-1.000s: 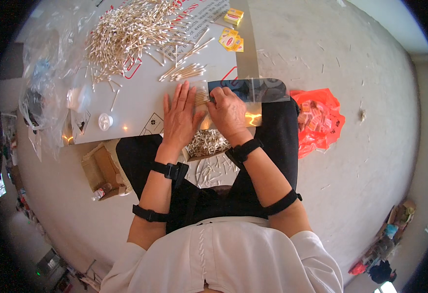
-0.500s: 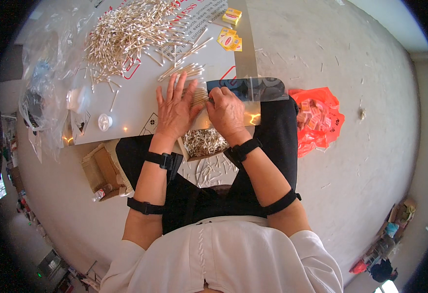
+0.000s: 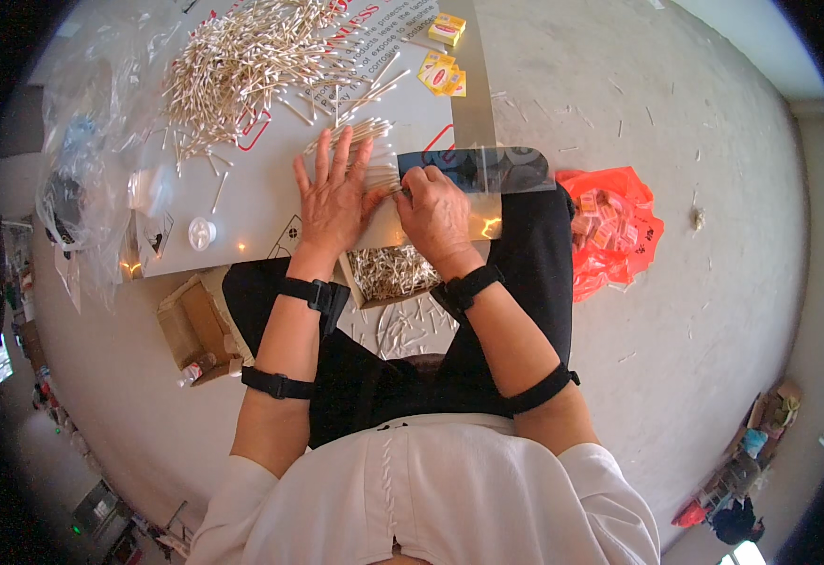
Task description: The person is counting and packaging cotton swabs into small plastic bags, adding labels to the bags.
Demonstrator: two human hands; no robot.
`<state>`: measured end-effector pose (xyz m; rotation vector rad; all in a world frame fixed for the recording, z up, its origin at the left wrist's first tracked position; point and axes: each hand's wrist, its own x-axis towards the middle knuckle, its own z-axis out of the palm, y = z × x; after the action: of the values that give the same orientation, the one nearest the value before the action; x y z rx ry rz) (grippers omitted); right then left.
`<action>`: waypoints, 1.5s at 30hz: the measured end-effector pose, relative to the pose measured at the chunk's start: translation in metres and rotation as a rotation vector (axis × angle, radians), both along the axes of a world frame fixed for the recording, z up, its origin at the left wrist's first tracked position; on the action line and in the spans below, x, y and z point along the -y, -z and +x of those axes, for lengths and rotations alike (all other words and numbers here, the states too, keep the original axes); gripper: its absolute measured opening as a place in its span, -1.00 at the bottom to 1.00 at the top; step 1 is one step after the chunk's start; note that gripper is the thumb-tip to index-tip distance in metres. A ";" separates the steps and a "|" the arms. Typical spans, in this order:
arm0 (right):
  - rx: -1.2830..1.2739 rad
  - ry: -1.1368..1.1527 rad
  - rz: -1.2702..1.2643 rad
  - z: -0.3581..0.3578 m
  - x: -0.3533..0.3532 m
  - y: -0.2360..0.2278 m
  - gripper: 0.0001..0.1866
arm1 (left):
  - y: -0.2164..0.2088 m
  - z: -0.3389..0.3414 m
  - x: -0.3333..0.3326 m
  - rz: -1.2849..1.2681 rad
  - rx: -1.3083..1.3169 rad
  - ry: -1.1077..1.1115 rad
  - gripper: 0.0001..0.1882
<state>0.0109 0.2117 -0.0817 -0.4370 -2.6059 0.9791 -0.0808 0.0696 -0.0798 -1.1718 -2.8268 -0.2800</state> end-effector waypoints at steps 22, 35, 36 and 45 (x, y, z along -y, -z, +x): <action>-0.481 0.103 -1.280 -0.027 0.020 0.015 -0.47 | 0.016 0.014 -0.026 1.593 0.767 -0.281 -0.35; -0.414 0.142 -1.231 0.005 0.006 0.010 -0.57 | -0.007 0.051 0.015 0.022 0.240 0.105 -0.10; -0.416 0.142 -1.231 0.005 0.009 0.010 -0.57 | -0.007 0.050 0.015 0.005 0.205 0.122 -0.09; -0.450 0.144 -1.095 -0.003 0.021 0.012 -0.58 | 0.008 0.033 0.014 0.689 0.341 0.001 -0.26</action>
<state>0.0083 0.1907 -0.0936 -0.5358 -1.4379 2.0897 -0.0475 0.0557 -0.0873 -1.0228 -2.5876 -1.4290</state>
